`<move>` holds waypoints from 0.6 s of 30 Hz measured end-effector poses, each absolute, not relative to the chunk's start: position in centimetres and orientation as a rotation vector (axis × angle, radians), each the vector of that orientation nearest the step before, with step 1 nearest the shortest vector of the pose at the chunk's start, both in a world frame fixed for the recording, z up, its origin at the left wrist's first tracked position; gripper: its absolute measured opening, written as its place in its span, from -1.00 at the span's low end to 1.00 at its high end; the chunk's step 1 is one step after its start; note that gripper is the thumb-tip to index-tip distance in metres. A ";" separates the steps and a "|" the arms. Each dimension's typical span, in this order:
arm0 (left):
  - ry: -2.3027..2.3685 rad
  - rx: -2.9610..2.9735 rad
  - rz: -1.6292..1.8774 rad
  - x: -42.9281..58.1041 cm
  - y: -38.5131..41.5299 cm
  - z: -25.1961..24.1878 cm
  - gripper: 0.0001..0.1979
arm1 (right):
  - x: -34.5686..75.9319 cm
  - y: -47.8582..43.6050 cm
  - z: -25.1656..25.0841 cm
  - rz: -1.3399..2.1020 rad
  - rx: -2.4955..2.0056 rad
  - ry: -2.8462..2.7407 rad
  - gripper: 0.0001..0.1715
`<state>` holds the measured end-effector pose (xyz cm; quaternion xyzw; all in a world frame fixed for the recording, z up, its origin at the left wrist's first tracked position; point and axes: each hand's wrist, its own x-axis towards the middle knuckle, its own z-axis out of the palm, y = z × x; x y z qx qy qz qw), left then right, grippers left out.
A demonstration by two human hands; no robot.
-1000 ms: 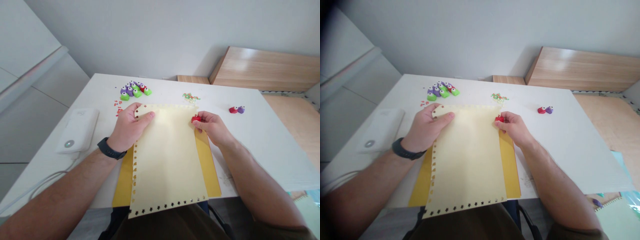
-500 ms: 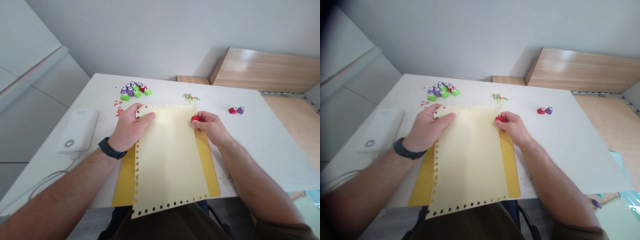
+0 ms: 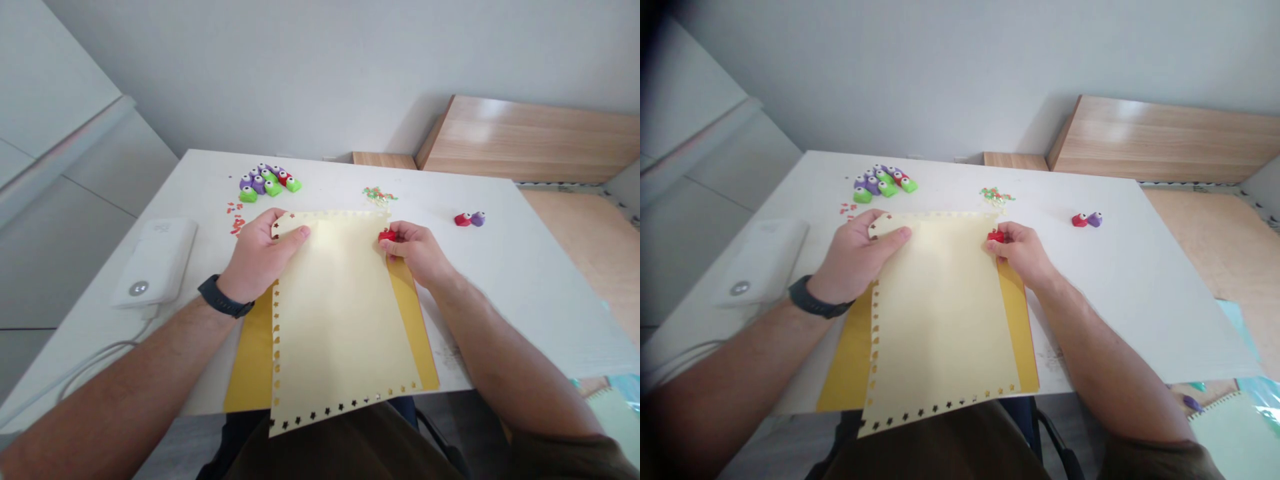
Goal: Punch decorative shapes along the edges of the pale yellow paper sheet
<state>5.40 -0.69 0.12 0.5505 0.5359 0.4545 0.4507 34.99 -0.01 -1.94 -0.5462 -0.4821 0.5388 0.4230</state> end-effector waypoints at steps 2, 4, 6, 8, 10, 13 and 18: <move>1.335 1.372 1.132 5.4 -0.6 0.0 -0.56 | 34.9 0.0 -1.9 1.346 -1.374 -1.204 -0.58; 1.352 1.407 1.146 5.3 -0.5 -0.1 -0.60 | 34.9 0.0 -1.9 1.343 -1.375 -1.214 -0.57; 1.360 1.449 1.155 5.2 -0.4 -0.3 -0.62 | 34.9 0.0 -1.8 1.337 -1.376 -1.227 -0.58; 1.353 1.464 1.156 5.1 -0.3 -0.5 -0.63 | 34.9 0.0 -1.9 1.333 -1.382 -1.232 -0.60; 1.350 1.467 1.155 5.1 -0.2 -0.6 -0.62 | 34.9 0.0 -1.9 1.326 -1.392 -1.232 -0.60; 1.330 1.460 1.156 5.1 -0.2 -0.7 -0.61 | 34.7 0.1 -1.9 1.314 -1.400 -1.232 -0.58; 1.308 1.437 1.140 5.0 -0.2 -0.9 -0.59 | 34.7 0.1 -1.6 1.308 -1.385 -1.215 -0.52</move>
